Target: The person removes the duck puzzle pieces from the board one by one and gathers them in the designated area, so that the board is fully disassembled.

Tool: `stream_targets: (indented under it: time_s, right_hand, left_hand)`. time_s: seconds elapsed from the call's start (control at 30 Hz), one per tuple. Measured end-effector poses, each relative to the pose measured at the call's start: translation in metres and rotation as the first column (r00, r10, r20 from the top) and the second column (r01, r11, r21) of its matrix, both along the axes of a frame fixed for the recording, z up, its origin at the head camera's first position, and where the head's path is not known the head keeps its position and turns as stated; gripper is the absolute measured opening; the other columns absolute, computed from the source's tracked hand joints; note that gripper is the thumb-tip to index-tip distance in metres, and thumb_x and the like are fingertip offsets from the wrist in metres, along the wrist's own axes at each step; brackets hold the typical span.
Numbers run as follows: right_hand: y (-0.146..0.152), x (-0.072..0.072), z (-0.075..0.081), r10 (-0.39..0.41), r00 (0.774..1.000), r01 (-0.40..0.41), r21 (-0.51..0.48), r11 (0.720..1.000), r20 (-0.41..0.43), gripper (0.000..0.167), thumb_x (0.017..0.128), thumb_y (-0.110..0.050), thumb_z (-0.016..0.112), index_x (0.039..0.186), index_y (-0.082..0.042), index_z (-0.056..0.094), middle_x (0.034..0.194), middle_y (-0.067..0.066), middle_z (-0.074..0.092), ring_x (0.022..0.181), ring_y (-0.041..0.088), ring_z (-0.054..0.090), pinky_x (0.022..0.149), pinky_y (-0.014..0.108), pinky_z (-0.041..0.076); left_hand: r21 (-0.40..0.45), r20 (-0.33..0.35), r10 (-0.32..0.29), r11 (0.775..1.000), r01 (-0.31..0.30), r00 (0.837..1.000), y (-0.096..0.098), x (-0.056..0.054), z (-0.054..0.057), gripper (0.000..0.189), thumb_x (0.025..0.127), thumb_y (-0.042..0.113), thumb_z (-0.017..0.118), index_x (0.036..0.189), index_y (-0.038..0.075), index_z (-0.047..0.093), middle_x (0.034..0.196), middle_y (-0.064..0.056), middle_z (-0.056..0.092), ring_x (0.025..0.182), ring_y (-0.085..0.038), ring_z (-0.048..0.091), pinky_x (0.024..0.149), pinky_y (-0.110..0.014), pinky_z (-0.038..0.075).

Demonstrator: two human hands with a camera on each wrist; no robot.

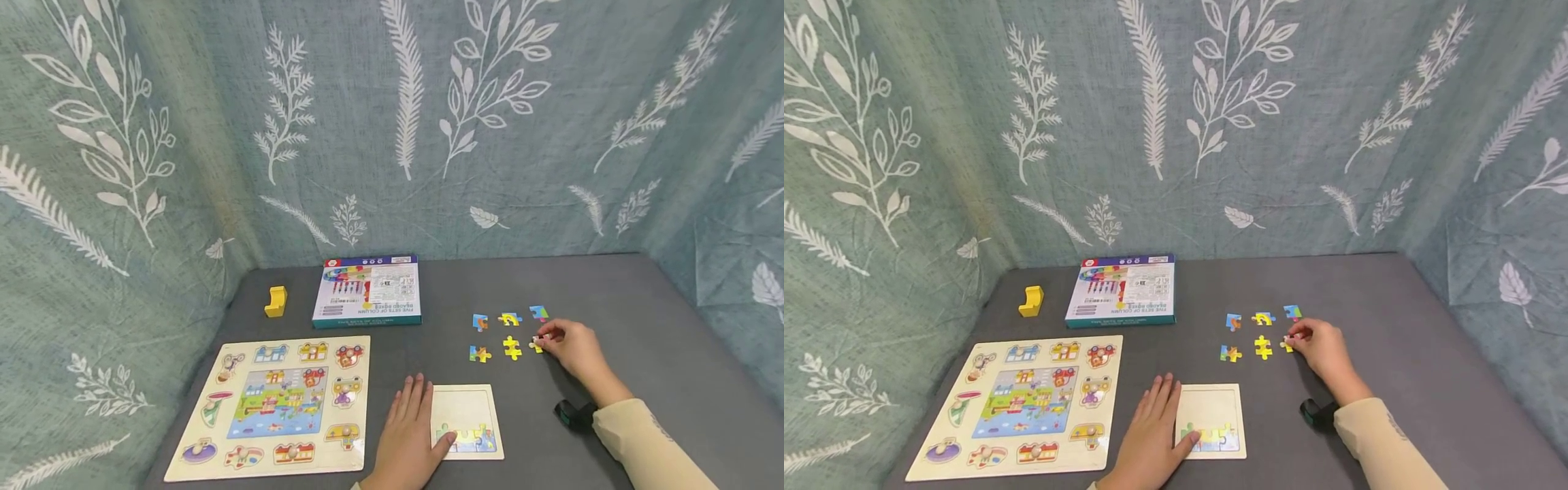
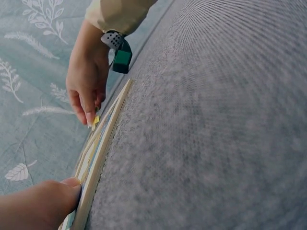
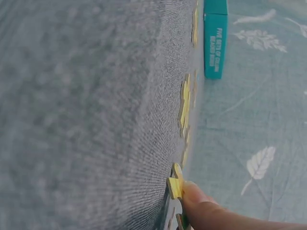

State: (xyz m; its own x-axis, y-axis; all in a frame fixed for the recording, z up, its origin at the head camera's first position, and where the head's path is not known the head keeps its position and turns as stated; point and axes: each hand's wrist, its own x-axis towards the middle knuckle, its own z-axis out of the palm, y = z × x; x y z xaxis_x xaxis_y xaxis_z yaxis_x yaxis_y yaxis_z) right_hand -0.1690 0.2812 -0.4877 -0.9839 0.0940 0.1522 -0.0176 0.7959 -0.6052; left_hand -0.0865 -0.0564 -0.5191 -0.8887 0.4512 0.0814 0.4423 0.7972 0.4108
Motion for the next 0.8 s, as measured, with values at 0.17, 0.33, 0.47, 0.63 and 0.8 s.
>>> stream_targets:
  time_s: [0.17,0.33,0.47,0.63,0.8]
  right_hand:
    - [0.007,0.002,0.002,-0.023,0.999,0.023,0.030,0.999,0.022,0.016,0.088,-0.006,0.085,0.095,0.003,0.074,0.085,0.013,0.070,0.078,0.031,0.073,0.069,0.046,0.058]
    - [0.004,0.005,0.004,-0.035,0.999,0.033,0.120,0.992,0.014,0.020,0.087,-0.008,0.086,0.099,0.003,0.075,0.090,0.015,0.058,0.080,0.030,0.065,0.072,0.049,0.054]
    - [-0.021,0.014,0.009,0.029,0.997,-0.018,0.141,0.990,-0.078,0.014,0.085,-0.006,0.087,0.094,-0.003,0.077,0.084,0.005,0.056,0.073,0.020,0.056,0.065,0.042,0.049]
    - [-0.082,0.037,0.017,0.338,0.938,-0.340,-0.008,0.940,-0.080,0.008,0.089,-0.003,0.082,0.096,-0.007,0.080,0.079,-0.010,0.059,0.069,0.004,0.052,0.061,0.027,0.048]
    - [-0.126,0.063,0.010,0.585,0.807,-0.572,-0.141,0.808,0.082,0.018,0.096,-0.009,0.077,0.112,-0.002,0.079,0.077,-0.017,0.054,0.065,-0.004,0.047,0.058,0.021,0.046]
  left_hand:
    - [0.011,0.006,-0.005,1.000,0.005,1.000,0.002,-0.001,0.002,0.085,0.099,0.049,0.069,0.156,-0.006,0.041,0.166,-0.026,0.030,0.156,-0.040,0.024,0.121,-0.057,0.028]
    - [0.006,0.016,0.000,1.000,0.000,1.000,0.002,-0.001,0.003,0.085,0.099,0.049,0.069,0.157,-0.006,0.040,0.167,-0.025,0.030,0.156,-0.039,0.024,0.122,-0.057,0.027]
    - [0.003,0.023,-0.005,1.000,0.005,1.000,0.002,0.000,0.004,0.085,0.099,0.049,0.069,0.157,-0.006,0.040,0.167,-0.026,0.030,0.156,-0.040,0.023,0.122,-0.057,0.027]
    - [-0.005,0.017,-0.007,1.000,0.007,1.000,0.001,0.000,0.005,0.085,0.099,0.050,0.068,0.156,-0.007,0.040,0.166,-0.026,0.030,0.156,-0.040,0.024,0.122,-0.058,0.028]
    - [-0.014,0.018,0.005,1.000,-0.005,1.000,0.001,0.001,0.005,0.086,0.099,0.052,0.067,0.157,-0.005,0.040,0.167,-0.025,0.030,0.156,-0.040,0.024,0.122,-0.057,0.028]
